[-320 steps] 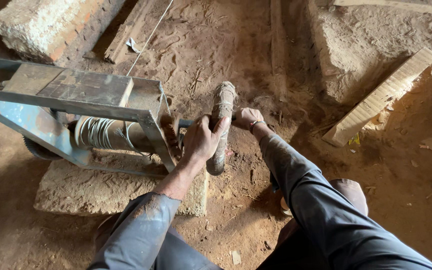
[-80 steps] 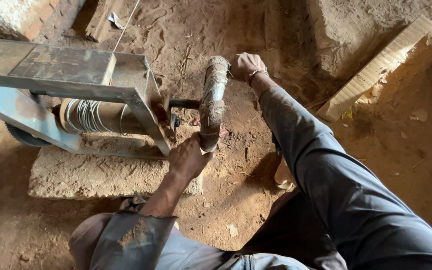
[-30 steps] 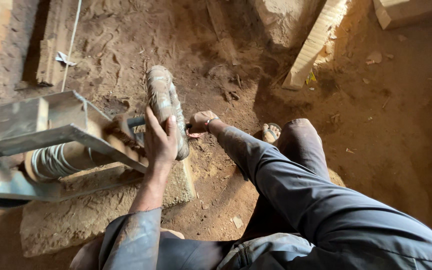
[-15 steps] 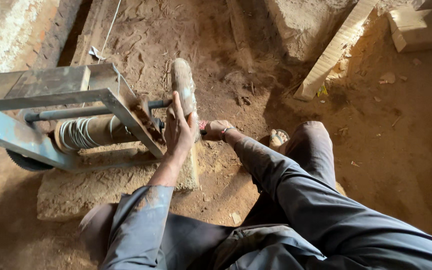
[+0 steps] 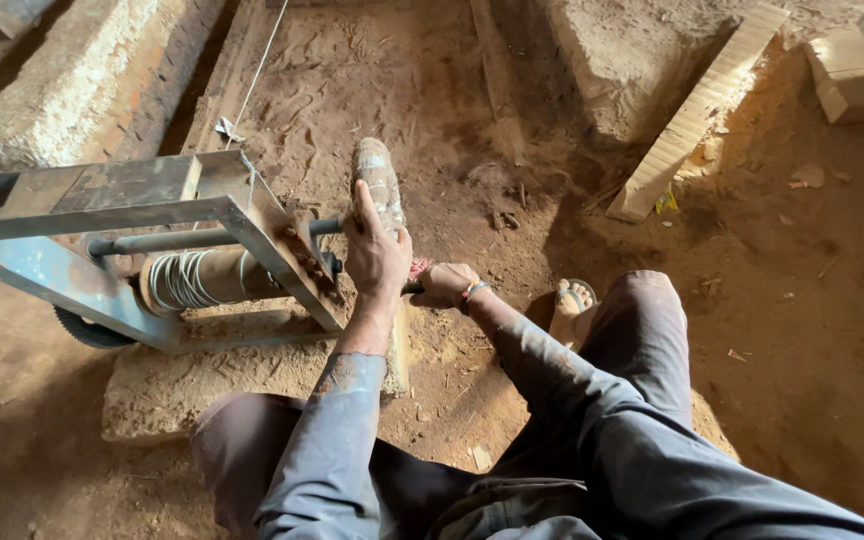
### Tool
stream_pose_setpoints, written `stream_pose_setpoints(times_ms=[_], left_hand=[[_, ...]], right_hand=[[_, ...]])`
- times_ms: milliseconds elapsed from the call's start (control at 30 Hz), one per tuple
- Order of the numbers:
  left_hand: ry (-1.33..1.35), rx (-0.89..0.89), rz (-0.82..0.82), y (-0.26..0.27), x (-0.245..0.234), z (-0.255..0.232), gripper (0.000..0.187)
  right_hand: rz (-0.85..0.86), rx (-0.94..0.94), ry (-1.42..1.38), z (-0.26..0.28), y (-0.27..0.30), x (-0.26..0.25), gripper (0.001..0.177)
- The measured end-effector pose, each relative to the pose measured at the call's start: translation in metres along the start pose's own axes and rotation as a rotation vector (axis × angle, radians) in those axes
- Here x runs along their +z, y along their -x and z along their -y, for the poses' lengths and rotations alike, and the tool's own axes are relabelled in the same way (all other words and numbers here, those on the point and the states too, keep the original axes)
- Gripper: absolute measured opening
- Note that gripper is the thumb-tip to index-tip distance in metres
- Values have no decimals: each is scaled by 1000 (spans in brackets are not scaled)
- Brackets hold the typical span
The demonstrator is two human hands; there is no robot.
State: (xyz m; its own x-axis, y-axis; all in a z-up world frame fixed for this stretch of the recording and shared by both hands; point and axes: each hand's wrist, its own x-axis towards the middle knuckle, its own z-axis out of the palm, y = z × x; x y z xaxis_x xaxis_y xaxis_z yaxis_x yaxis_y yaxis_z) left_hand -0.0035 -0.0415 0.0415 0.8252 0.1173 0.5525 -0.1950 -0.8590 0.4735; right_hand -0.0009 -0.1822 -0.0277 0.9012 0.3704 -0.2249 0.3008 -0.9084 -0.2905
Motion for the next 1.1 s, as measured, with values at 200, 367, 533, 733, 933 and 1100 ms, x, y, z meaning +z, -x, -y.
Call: stream_pose_setpoints(times_ms=[200, 367, 533, 733, 933, 1100], left_hand=[[4, -178, 218, -36, -2, -9, 89], [-31, -269, 408, -73, -11, -24, 90], [-74, -374, 526, -117, 15, -23, 91], [-208, -401, 685, -152, 23, -26, 75], [-334, -397, 821, -183, 39, -26, 53], [-434, -374, 927, -208, 60, -22, 43]], right_hand=[[-35, 25, 25, 17, 21, -23, 42], [-136, 56, -25, 25, 33, -30, 37], [-545, -162, 47, 38, 55, -43, 27], [-662, -215, 82, 44, 56, -70, 26], [-665, -213, 129, 40, 44, -87, 31], [-727, -236, 263, 28, 24, -94, 32]])
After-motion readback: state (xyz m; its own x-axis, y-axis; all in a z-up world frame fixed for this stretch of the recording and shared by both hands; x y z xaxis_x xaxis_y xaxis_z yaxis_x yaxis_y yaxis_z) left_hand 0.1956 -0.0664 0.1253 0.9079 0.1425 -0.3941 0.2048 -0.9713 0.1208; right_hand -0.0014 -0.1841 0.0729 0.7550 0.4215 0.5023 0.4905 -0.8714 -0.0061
